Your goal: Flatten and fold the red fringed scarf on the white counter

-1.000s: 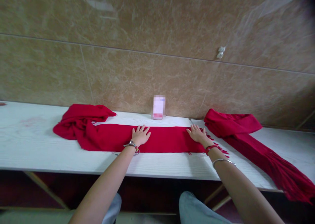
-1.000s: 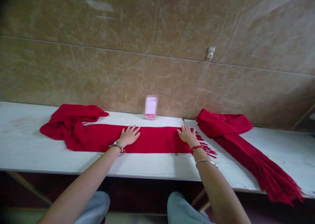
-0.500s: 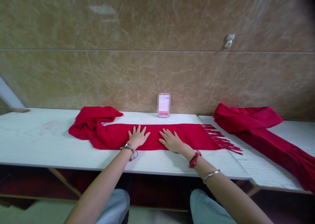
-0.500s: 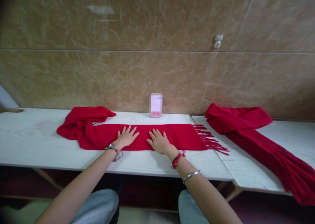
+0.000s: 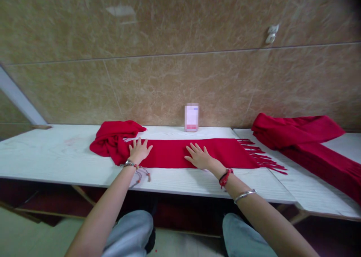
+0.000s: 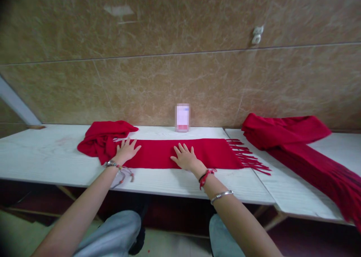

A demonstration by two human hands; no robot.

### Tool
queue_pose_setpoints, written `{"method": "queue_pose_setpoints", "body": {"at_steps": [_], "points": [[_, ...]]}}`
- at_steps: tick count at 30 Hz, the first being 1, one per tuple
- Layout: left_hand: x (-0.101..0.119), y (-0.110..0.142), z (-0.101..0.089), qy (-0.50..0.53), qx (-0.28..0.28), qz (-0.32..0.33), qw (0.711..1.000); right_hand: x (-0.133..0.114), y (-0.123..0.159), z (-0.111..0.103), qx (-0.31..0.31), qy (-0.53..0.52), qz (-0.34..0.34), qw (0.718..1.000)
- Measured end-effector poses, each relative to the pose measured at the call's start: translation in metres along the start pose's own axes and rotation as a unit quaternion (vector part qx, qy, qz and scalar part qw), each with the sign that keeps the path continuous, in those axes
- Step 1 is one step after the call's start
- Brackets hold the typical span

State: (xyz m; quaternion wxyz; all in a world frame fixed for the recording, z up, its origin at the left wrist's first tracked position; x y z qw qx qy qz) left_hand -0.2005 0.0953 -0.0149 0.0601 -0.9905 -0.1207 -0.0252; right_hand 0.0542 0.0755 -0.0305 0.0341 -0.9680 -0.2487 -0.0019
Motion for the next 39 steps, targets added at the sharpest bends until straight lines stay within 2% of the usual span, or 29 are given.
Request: {"method": "queue_pose_setpoints", "body": {"at_steps": [3,6,10,14,18,20,25,31,36,39], "points": [[-0.012,-0.001,0.017,0.009,-0.037,0.018,0.999,-0.014,0.001,-0.007,0.046,0.003,-0.025,0.999],[-0.013,0.001,0.024,0.010,-0.050,0.041,0.998,-0.028,0.005,-0.004,0.034,0.009,-0.068,0.997],[-0.005,0.009,0.012,-0.006,-0.014,0.060,0.998,-0.031,0.007,-0.001,0.021,0.003,-0.080,0.997],[0.023,0.024,-0.002,0.005,0.028,0.160,0.987,-0.025,0.004,-0.004,0.014,-0.025,-0.062,0.998],[0.042,0.033,0.011,0.040,-0.063,0.226,0.971,-0.030,0.008,-0.004,0.013,-0.042,-0.070,0.997],[0.044,0.033,0.017,0.038,-0.094,0.226,0.969,-0.036,0.013,-0.001,0.011,-0.034,-0.093,0.995],[0.042,0.032,0.019,0.036,-0.110,0.210,0.971,-0.040,0.023,-0.001,0.011,-0.033,-0.115,0.993],[0.040,0.026,0.022,0.053,-0.127,0.204,0.969,-0.036,0.031,-0.019,0.011,-0.055,-0.129,0.990],[0.042,0.022,0.021,0.031,-0.165,0.176,0.970,-0.050,0.037,-0.031,0.039,-0.009,-0.179,0.983],[0.046,0.022,0.020,0.027,-0.170,0.171,0.970,-0.057,0.040,-0.034,0.051,0.024,-0.203,0.978]]}}
Point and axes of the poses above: each hand's wrist, its own y-axis away from the middle knuckle, its own z-axis out of the palm, x = y × z, the point moved 7 cm from there along -y, towards the middle knuckle, and after that the axes turned 4 degrees about y, right-handed, at the moved point
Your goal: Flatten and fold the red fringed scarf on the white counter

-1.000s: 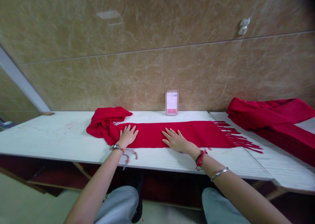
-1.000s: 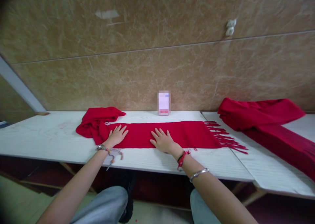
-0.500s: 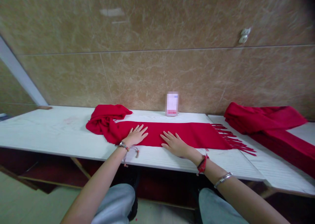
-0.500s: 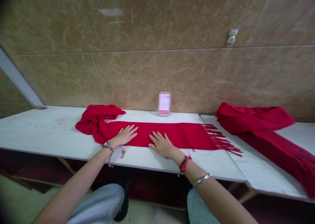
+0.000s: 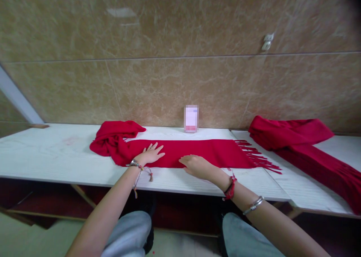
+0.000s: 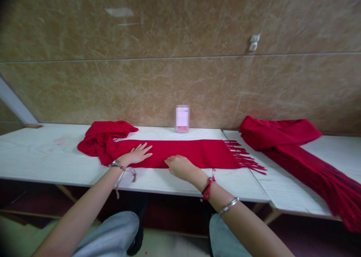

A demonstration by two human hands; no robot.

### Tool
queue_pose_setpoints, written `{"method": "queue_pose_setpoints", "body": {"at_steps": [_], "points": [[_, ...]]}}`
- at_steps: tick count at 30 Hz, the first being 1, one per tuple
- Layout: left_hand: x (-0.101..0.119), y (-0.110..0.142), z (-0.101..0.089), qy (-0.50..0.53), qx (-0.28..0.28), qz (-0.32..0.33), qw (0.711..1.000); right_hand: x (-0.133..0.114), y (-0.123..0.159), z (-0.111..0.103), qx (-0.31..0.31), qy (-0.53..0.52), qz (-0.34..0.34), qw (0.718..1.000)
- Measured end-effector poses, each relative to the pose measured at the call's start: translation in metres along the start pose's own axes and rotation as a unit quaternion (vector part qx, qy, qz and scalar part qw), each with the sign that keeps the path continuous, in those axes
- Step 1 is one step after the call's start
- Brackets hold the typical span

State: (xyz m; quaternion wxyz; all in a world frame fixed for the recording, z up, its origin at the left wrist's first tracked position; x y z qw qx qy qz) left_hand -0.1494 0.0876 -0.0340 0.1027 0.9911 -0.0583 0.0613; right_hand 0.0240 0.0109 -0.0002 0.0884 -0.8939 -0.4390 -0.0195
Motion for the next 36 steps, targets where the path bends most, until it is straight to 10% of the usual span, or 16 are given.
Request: {"method": "queue_pose_setpoints", "body": {"at_steps": [9,16,25,36], "points": [[0.014,0.005,-0.007,-0.022,-0.020,0.022,0.999,0.010,0.007,0.005,-0.018,-0.023,-0.025,0.999],[0.076,0.060,-0.022,-0.052,0.033,0.304,0.951,0.041,0.038,-0.004,-0.045,-0.068,0.022,0.996],[0.111,0.062,-0.013,-0.171,0.099,0.302,0.932,0.076,0.088,0.005,0.009,-0.049,0.078,0.996],[0.169,0.050,-0.005,-0.170,0.134,0.368,0.904,0.065,0.067,-0.001,0.044,-0.042,0.087,0.994]]}}
Point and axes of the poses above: each hand's wrist, its own y-axis away from the middle knuckle, its own z-axis out of the palm, x = y × z, the point moved 7 cm from there along -y, towards the middle knuckle, and after that the axes turned 4 degrees about y, right-handed, at the moved point
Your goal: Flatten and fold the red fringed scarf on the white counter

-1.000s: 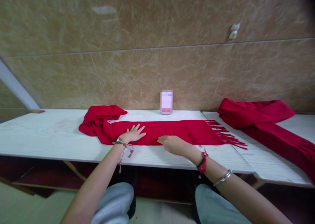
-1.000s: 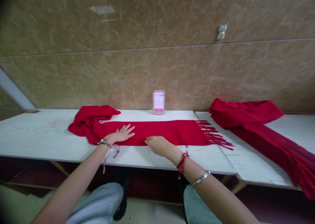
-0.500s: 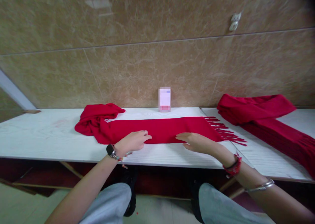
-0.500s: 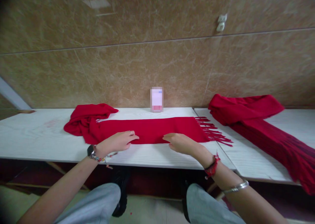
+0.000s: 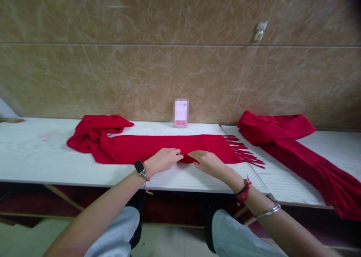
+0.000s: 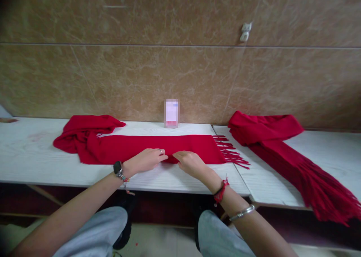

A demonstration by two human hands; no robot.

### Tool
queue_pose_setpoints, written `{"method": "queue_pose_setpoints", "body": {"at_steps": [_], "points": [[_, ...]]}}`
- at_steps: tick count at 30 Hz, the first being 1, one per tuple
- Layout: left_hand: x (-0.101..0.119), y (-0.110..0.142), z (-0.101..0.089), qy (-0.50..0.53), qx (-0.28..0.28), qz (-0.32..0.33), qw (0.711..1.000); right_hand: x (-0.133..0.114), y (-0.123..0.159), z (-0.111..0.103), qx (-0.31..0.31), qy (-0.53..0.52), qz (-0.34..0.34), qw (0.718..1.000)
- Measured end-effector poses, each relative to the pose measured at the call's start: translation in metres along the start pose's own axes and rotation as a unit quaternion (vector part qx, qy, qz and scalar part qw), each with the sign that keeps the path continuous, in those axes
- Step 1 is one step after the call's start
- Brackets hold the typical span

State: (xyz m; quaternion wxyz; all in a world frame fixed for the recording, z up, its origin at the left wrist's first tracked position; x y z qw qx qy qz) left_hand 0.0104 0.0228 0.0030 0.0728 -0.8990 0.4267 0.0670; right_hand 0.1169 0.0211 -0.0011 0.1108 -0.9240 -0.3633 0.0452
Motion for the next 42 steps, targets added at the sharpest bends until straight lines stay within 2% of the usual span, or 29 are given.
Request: {"method": "queue_pose_setpoints", "body": {"at_steps": [5,12,21,25,35,42], "points": [[-0.004,-0.003,0.001,0.026,-0.010,0.001,1.000,0.010,-0.001,0.005,-0.002,-0.036,0.030,0.999],[-0.008,-0.003,0.001,0.028,0.001,-0.023,0.999,0.016,0.000,0.008,0.019,-0.066,0.023,0.997],[-0.008,0.000,0.003,-0.003,0.050,-0.036,0.998,0.011,-0.003,0.004,0.032,0.035,0.026,0.999],[-0.007,0.004,0.006,-0.006,0.079,-0.041,0.996,0.008,-0.001,0.005,0.026,0.076,-0.006,0.997],[0.004,0.000,0.007,-0.023,0.099,-0.020,0.995,0.011,-0.002,0.008,0.038,0.066,-0.008,0.997],[0.005,-0.001,0.008,-0.015,0.104,-0.022,0.994,-0.008,-0.014,0.012,0.035,0.094,-0.026,0.995]]}}
Point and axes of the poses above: each hand's wrist, its own y-axis away from the middle knuckle, its own z-axis out of the palm, x = y × z, the point moved 7 cm from there along -y, towards the middle knuckle, and after that the axes turned 4 degrees about y, right-handed, at the moved point
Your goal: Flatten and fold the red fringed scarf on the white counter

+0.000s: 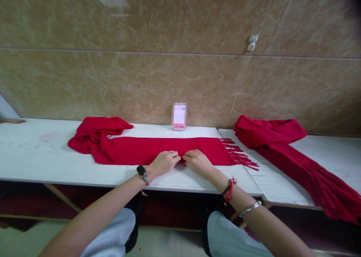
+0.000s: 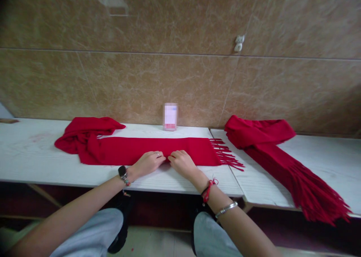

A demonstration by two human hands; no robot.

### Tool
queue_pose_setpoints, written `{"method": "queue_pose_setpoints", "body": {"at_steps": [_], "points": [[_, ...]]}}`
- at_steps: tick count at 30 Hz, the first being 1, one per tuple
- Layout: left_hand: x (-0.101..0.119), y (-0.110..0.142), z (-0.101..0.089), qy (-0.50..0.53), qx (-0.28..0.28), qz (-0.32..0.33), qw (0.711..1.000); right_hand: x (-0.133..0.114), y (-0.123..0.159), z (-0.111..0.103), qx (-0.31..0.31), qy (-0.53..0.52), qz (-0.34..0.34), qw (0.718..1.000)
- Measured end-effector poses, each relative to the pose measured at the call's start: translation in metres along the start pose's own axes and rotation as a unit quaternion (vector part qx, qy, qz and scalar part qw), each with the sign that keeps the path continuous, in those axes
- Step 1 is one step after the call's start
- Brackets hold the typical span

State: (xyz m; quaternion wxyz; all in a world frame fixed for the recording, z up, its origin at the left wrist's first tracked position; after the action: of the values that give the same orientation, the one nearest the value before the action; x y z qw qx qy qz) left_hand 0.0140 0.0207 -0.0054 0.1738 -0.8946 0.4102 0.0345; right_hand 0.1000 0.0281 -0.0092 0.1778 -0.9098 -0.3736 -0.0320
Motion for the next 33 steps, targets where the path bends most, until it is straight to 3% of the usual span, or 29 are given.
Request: {"method": "queue_pose_setpoints", "body": {"at_steps": [12,17,24,29,33], "points": [[-0.020,0.027,-0.006,-0.023,-0.004,-0.034,0.999,0.000,-0.007,0.003,-0.013,0.008,0.019,1.000],[-0.021,0.029,-0.005,-0.008,0.000,-0.048,0.999,-0.016,-0.016,-0.003,-0.001,-0.009,0.003,1.000],[-0.028,0.031,-0.006,-0.013,0.002,-0.066,0.998,-0.025,-0.033,0.001,-0.045,0.041,-0.032,0.998],[-0.039,0.046,-0.008,-0.007,0.019,-0.087,0.996,-0.021,-0.036,0.000,-0.072,0.031,-0.031,0.996],[-0.040,0.049,-0.007,0.009,0.025,-0.085,0.996,-0.031,-0.042,-0.004,-0.068,0.018,-0.038,0.997]]}}
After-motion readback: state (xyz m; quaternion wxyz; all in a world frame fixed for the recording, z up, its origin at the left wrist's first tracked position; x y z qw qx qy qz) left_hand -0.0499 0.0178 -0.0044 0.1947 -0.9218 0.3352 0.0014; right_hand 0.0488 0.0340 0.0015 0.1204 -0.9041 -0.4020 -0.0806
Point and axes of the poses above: each hand's wrist, its own y-axis away from the middle knuckle, its own z-axis out of the palm, x = y × z, the point moved 7 cm from there along -y, towards the middle knuckle, and after that the axes turned 4 degrees about y, right-handed, at the moved point
